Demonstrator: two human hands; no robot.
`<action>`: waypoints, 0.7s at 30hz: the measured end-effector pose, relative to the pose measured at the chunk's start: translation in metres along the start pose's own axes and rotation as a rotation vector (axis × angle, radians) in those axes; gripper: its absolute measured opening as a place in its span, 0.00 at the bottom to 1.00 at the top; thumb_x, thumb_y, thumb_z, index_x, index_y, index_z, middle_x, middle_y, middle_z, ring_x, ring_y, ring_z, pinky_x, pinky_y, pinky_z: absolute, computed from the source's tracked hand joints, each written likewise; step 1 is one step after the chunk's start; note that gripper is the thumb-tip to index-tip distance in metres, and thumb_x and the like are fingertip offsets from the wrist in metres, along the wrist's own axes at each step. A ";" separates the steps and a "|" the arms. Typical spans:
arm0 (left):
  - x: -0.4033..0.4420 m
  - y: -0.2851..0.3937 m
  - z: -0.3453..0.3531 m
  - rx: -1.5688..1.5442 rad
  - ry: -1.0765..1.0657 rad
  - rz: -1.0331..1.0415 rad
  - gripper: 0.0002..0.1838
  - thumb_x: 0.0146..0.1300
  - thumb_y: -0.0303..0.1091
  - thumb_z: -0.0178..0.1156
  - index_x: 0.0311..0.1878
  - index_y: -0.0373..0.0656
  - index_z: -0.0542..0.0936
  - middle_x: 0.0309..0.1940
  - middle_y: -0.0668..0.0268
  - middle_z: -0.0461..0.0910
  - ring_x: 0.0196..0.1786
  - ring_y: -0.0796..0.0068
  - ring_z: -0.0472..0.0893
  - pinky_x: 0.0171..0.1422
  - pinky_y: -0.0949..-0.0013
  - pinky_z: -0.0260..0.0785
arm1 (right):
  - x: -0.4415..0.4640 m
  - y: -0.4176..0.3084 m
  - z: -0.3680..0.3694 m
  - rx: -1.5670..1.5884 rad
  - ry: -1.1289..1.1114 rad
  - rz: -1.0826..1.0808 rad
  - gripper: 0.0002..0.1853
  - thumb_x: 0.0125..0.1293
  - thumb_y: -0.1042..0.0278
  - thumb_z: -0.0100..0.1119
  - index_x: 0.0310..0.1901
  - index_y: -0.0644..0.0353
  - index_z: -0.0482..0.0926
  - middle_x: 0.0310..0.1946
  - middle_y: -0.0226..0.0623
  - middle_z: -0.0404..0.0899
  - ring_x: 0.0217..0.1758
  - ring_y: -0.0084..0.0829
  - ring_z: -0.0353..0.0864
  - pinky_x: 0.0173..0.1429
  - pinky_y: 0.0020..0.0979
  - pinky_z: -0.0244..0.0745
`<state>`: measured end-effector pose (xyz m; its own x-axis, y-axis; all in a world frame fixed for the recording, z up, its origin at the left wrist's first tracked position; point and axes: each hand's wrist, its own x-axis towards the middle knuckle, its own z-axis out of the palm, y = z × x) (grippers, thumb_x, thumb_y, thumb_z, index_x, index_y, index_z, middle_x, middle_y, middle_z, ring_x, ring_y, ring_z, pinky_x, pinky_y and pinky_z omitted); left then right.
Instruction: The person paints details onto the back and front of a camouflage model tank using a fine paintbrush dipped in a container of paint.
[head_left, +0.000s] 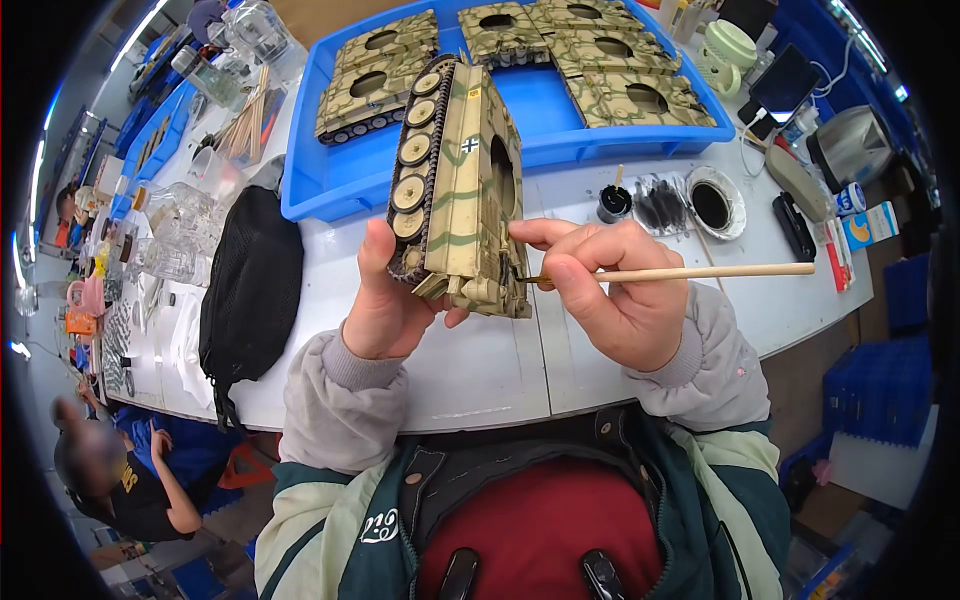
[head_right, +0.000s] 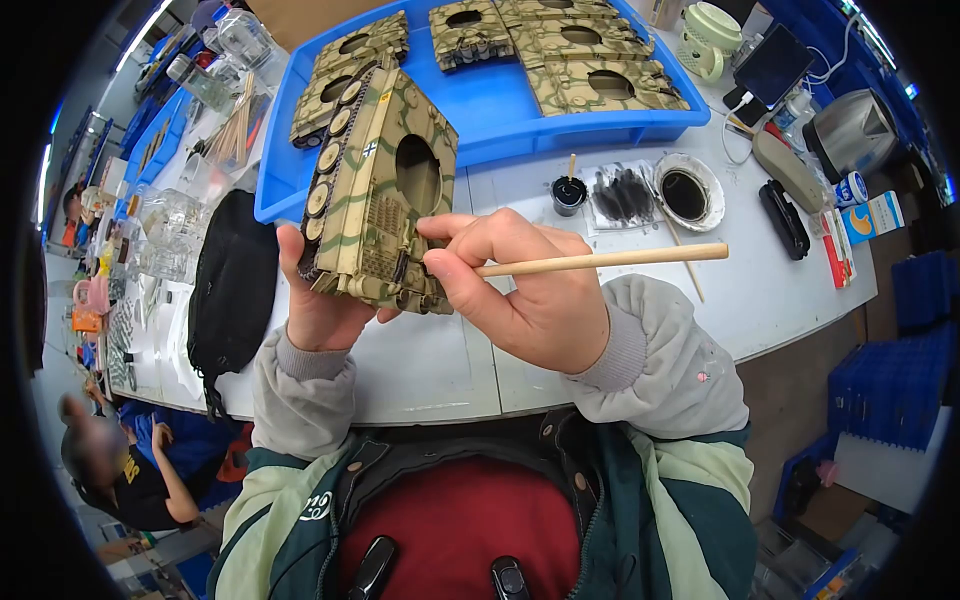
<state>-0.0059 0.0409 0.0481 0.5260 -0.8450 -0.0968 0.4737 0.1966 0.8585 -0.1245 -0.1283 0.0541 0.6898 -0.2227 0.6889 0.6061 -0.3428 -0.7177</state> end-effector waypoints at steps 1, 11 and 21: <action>0.000 0.000 0.000 -0.004 0.004 -0.001 0.49 0.52 0.78 0.44 0.59 0.40 0.69 0.42 0.63 0.80 0.33 0.78 0.78 0.24 0.77 0.65 | 0.000 -0.001 -0.003 0.000 -0.063 0.020 0.02 0.64 0.80 0.53 0.35 0.67 0.71 0.25 0.36 0.77 0.36 0.32 0.82 0.51 0.41 0.77; 0.000 0.000 0.003 0.016 0.034 0.008 0.49 0.52 0.79 0.44 0.58 0.40 0.69 0.41 0.64 0.80 0.33 0.78 0.78 0.24 0.77 0.65 | 0.000 -0.001 -0.003 0.009 -0.123 0.028 0.01 0.66 0.82 0.48 0.36 0.66 0.68 0.27 0.37 0.76 0.34 0.26 0.79 0.58 0.52 0.73; 0.000 -0.002 0.001 0.020 0.011 0.018 0.48 0.53 0.78 0.42 0.58 0.39 0.69 0.41 0.64 0.79 0.32 0.79 0.77 0.24 0.77 0.65 | 0.000 -0.002 -0.002 0.030 -0.089 0.051 0.02 0.66 0.82 0.49 0.35 0.66 0.69 0.27 0.37 0.76 0.34 0.25 0.78 0.58 0.52 0.73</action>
<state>-0.0071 0.0399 0.0473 0.5420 -0.8359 -0.0862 0.4496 0.2018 0.8701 -0.1264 -0.1291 0.0553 0.7516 -0.1569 0.6407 0.5801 -0.3050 -0.7552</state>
